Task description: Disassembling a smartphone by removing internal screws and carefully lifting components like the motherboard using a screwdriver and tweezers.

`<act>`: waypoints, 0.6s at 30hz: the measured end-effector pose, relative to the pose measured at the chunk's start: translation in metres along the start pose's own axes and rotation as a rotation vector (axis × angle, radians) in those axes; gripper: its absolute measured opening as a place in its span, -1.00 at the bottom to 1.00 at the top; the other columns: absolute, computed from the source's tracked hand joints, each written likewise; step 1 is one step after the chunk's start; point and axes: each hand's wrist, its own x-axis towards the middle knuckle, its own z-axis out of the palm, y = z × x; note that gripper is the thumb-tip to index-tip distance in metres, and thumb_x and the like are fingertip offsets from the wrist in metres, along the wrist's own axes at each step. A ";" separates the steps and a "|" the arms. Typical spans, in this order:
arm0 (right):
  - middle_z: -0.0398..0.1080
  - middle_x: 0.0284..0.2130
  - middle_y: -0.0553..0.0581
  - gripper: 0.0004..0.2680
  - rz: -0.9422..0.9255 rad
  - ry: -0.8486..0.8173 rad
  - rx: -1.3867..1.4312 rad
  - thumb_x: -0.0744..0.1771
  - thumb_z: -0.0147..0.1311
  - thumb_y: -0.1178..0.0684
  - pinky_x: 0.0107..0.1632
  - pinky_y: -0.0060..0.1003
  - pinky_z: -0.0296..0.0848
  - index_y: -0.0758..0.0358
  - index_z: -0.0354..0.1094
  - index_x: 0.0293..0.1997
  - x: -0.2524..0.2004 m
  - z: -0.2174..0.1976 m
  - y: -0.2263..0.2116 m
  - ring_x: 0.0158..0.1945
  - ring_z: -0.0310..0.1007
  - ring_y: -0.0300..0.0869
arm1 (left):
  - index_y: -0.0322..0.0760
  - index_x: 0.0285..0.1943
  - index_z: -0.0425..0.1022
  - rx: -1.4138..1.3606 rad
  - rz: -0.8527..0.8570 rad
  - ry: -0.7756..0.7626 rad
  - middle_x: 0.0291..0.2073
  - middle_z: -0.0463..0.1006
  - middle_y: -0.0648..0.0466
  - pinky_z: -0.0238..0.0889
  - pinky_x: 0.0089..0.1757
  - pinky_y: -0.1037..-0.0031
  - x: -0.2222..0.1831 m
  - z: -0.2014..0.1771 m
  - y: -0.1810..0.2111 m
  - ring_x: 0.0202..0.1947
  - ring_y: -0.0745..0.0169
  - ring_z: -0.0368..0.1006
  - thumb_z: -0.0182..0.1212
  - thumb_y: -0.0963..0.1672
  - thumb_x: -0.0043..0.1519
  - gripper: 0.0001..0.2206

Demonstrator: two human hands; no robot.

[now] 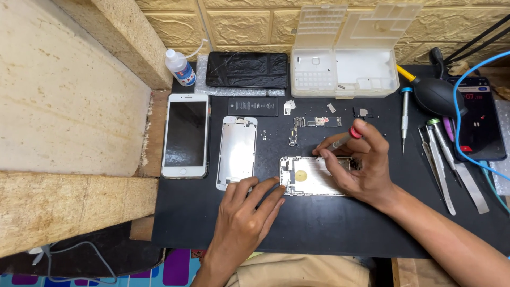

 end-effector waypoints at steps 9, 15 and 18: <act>0.41 -0.19 0.47 -0.43 0.027 -0.043 0.130 0.40 -0.07 0.36 -0.13 -0.22 0.70 -0.06 -0.33 0.51 -0.006 -0.002 0.006 -0.18 0.61 0.10 | -0.29 0.07 0.59 -0.019 0.001 -0.008 0.05 0.57 0.02 0.24 -0.17 0.25 0.000 0.000 0.000 -0.07 0.03 0.39 0.39 -0.19 0.26 -0.78; 0.40 -0.33 0.42 -0.40 0.076 -0.011 0.111 0.38 0.02 0.39 -0.06 -0.14 0.73 -0.01 -0.34 0.48 0.001 0.000 -0.003 -0.26 0.62 0.07 | -0.30 0.08 0.60 -0.016 0.002 -0.019 0.06 0.57 0.01 0.24 -0.17 0.24 0.000 0.000 -0.001 -0.07 0.02 0.39 0.38 -0.19 0.26 -0.77; 0.35 -0.34 0.47 -0.40 0.124 0.052 0.183 0.39 -0.03 0.42 0.00 0.00 0.72 0.01 -0.38 0.49 -0.001 0.003 0.000 -0.30 0.54 0.07 | -0.29 0.07 0.59 -0.014 0.005 -0.010 0.05 0.57 0.03 0.23 -0.17 0.26 0.000 0.000 -0.001 -0.07 0.03 0.39 0.38 -0.19 0.26 -0.78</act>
